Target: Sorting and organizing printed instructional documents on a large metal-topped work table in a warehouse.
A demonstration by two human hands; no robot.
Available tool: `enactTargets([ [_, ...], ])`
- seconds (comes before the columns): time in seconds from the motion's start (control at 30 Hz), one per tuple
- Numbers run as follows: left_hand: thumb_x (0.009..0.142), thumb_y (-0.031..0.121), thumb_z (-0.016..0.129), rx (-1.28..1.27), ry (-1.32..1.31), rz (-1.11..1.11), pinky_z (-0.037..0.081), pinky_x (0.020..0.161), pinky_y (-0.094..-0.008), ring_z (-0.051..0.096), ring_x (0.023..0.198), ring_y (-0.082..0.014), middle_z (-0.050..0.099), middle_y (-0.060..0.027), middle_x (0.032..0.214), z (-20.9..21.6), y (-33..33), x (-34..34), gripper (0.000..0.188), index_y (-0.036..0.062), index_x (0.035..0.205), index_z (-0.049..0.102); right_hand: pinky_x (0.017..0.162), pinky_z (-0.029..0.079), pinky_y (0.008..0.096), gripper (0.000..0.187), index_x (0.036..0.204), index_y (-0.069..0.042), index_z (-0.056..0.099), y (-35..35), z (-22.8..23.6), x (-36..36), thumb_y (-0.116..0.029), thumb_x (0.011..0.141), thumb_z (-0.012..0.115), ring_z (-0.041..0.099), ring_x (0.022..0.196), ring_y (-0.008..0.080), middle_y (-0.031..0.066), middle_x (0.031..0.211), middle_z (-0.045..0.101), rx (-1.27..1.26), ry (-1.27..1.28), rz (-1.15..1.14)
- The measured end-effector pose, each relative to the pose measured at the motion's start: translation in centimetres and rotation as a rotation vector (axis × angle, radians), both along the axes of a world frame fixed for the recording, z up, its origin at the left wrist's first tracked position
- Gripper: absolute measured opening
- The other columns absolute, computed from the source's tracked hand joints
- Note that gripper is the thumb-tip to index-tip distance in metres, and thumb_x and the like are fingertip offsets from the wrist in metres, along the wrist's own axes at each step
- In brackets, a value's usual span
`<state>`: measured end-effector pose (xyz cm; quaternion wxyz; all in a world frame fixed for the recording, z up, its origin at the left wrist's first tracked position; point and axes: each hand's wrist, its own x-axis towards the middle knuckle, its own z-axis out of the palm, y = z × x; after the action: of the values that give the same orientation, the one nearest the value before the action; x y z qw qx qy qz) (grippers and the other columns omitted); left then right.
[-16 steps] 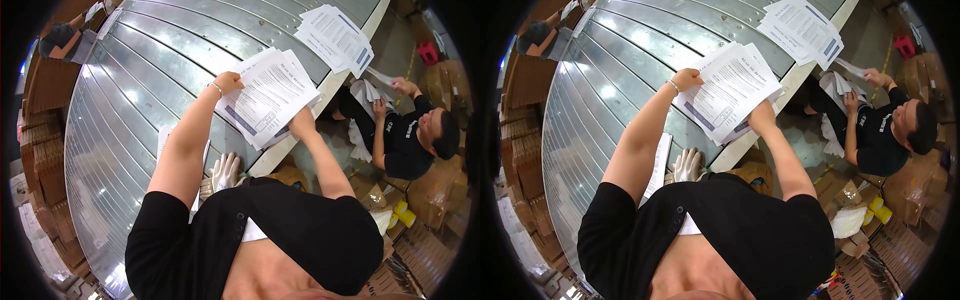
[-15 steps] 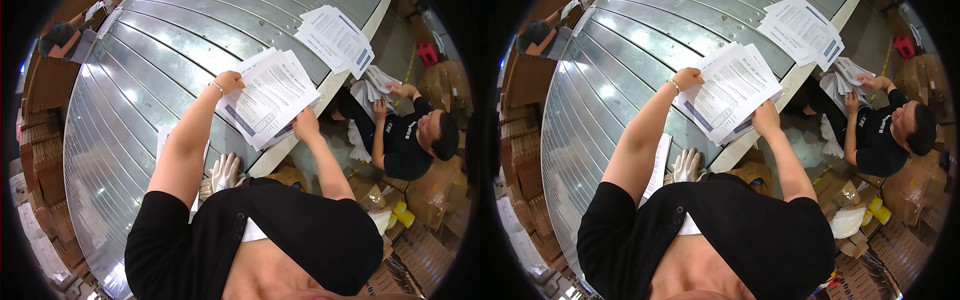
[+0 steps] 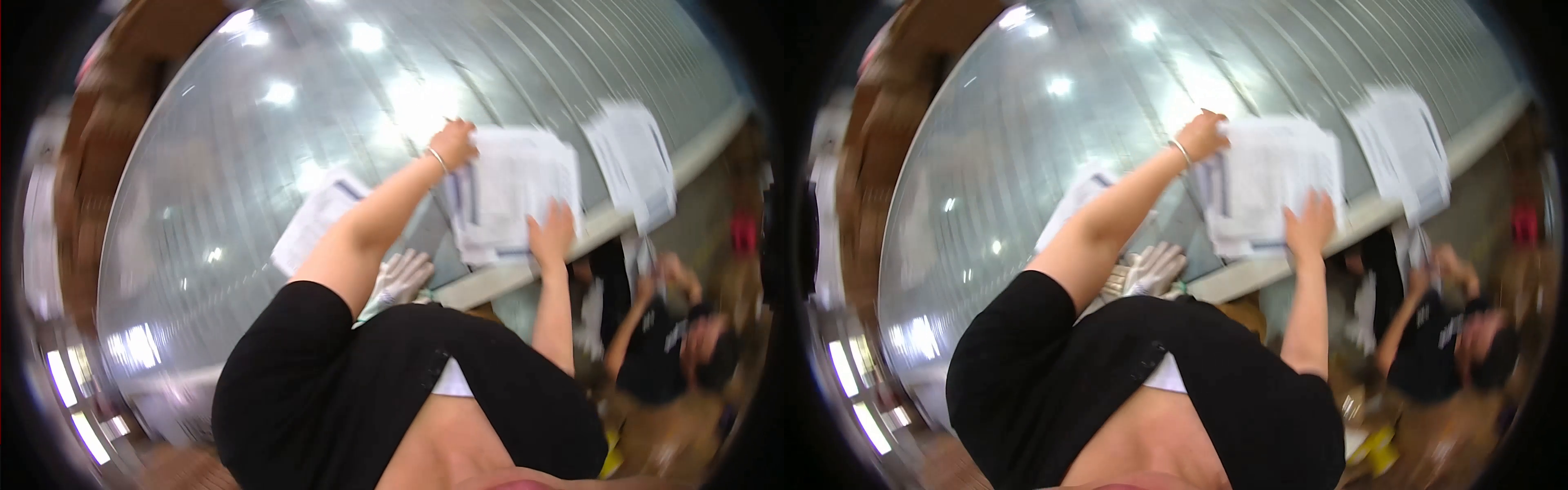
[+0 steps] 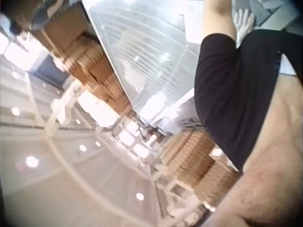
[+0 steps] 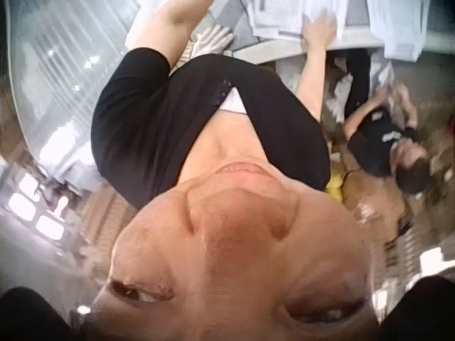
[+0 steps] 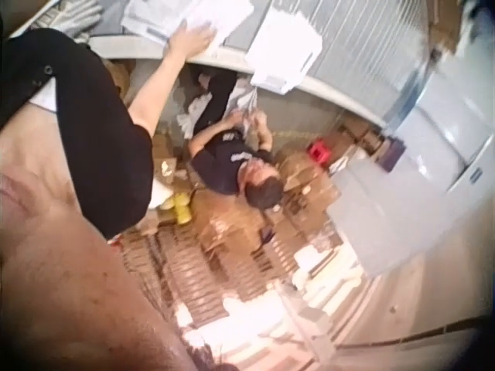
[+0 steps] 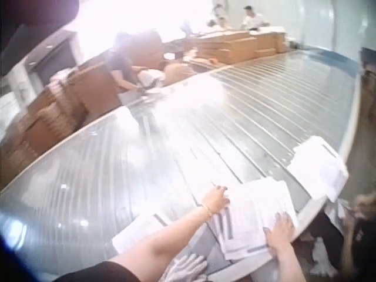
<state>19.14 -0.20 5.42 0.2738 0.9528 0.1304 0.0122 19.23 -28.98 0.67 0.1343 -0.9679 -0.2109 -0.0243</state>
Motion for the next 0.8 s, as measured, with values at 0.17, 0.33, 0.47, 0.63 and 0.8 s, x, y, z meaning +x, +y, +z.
enactTargets([
  [0.17,0.061,0.030,0.070,0.318,-0.027,0.608,0.037,0.091,-0.0406,0.045,0.104,-0.0355,0.050,-0.0218,0.106,-4.0,8.1,-19.0,0.062,0.0016,0.111,0.048,0.102,0.021,0.0461,0.068,0.127,-0.002,0.035,-1.1,0.7,-0.9,-0.032,0.072,0.062,0.026,0.122,0.0397,0.0267,0.131,0.029,-0.190,0.172,-0.174],
  [0.33,0.050,0.050,0.076,-0.023,0.587,1.402,0.037,0.093,-0.0400,0.036,0.116,-0.0307,0.041,-0.0197,0.120,-0.5,7.2,-35.4,0.099,-0.0014,0.123,0.033,0.090,0.036,0.0426,0.066,0.117,0.000,0.044,4.7,2.1,-1.9,-0.032,0.065,0.068,0.039,0.107,0.0353,0.0211,0.116,0.040,-0.126,0.220,0.171],
  [0.47,0.054,0.043,0.077,-0.134,0.688,1.527,0.038,0.094,-0.0385,0.034,0.117,-0.0266,0.031,-0.0136,0.127,-1.8,6.2,-36.8,0.096,0.0015,0.125,0.029,0.087,0.039,0.0420,0.081,0.122,0.001,0.040,7.4,4.4,-5.1,-0.040,0.059,0.071,0.042,0.103,0.0352,0.0198,0.113,0.042,-0.278,0.229,0.199],
  [0.63,0.055,0.038,0.077,-0.270,0.575,1.540,0.039,0.093,-0.0390,0.033,0.119,-0.0296,0.034,-0.0161,0.127,-0.8,6.9,-36.9,0.091,0.0007,0.124,0.030,0.096,0.032,0.0435,0.092,0.128,0.002,0.032,6.1,5.1,-6.2,-0.048,0.060,0.070,0.036,0.114,0.0373,0.0239,0.123,0.038,-0.330,0.295,0.180],
  [0.8,0.058,0.028,0.073,-0.141,0.193,1.514,0.044,0.085,-0.0414,0.053,0.103,-0.0323,0.053,-0.0247,0.110,-11.9,9.7,-42.1,0.069,-0.0081,0.111,0.046,0.097,0.030,0.0448,0.090,0.130,-0.002,0.031,7.1,3.2,-4.7,-0.051,0.063,0.065,0.036,0.117,0.0384,0.0263,0.124,0.040,-0.345,0.245,0.297],
])
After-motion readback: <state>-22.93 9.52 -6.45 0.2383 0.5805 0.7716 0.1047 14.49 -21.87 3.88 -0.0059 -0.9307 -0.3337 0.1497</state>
